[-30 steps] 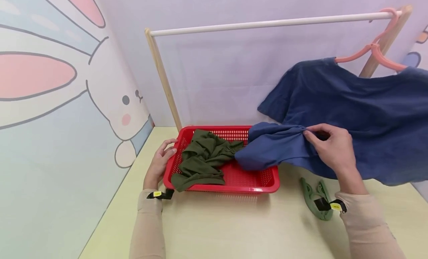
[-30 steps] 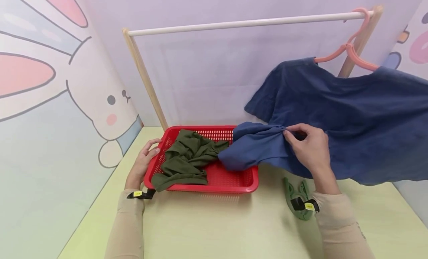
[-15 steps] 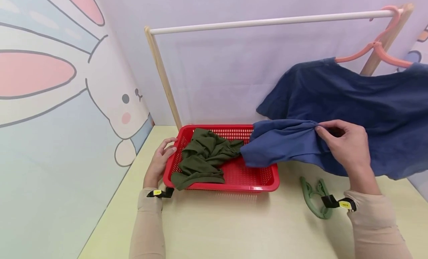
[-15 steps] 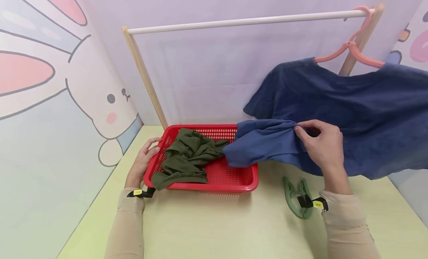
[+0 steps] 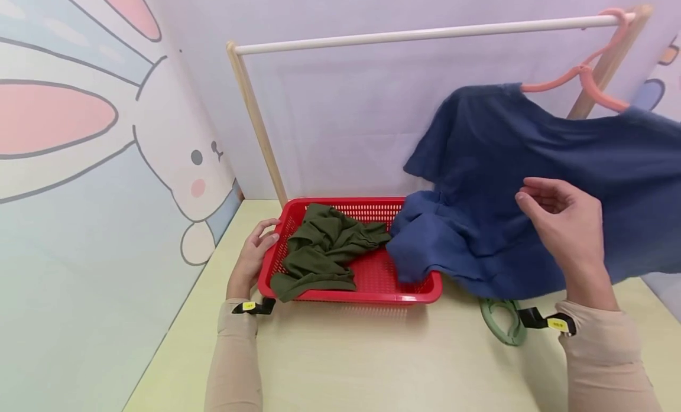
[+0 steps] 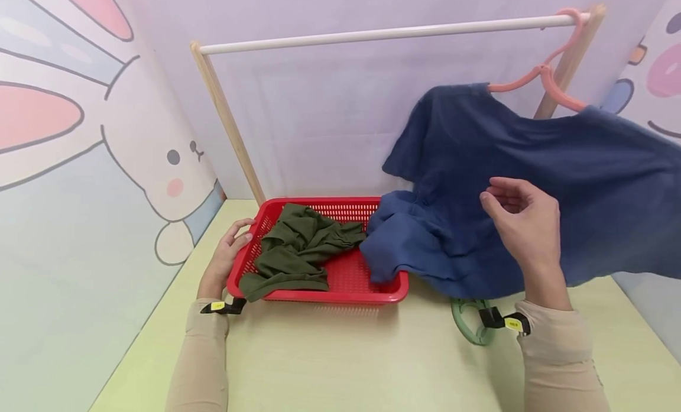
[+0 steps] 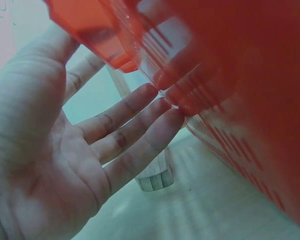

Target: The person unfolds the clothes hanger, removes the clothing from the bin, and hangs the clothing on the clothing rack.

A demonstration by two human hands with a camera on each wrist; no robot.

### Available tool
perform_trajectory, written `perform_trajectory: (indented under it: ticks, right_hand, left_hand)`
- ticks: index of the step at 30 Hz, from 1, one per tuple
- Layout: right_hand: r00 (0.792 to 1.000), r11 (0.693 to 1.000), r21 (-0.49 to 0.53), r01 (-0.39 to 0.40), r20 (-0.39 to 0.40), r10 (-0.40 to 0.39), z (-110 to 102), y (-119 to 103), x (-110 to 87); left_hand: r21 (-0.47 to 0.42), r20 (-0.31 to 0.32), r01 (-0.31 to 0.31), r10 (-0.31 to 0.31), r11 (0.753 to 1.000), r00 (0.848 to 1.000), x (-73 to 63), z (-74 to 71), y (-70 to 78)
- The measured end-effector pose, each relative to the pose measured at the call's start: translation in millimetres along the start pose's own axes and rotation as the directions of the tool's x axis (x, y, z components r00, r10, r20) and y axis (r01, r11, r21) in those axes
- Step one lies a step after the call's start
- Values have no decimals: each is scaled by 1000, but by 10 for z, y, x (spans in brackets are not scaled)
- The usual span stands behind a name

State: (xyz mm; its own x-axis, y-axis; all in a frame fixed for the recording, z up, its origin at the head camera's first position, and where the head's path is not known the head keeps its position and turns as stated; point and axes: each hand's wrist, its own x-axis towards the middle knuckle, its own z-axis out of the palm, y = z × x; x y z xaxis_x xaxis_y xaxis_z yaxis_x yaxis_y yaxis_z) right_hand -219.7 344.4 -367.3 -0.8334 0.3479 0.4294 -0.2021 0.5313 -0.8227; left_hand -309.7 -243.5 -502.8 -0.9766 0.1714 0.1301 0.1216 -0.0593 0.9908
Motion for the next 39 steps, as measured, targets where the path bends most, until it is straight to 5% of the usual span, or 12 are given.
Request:
perform_trajectory:
  ticks: [11, 19, 27, 39]
  right_hand:
    - [1000, 999, 48, 2, 3, -2, 58, -62, 39]
    - [989, 989, 135, 65, 122, -82, 276, -67, 43]
    - [919, 962, 193, 194, 307, -247, 616, -30, 114]
    - [828, 975, 190, 112, 524, -197, 1021, 389, 68]
  left_hand:
    - [6, -13, -6, 6, 1000, 1000, -18, -44, -22]
    - [5, -11, -6, 6, 1000, 1000, -39, -67, -9]
    - [-19, 5, -17, 17, 1000, 1000, -19, -43, -26]
    - [-25, 7, -13, 14, 1000, 1000, 10, 17, -9]
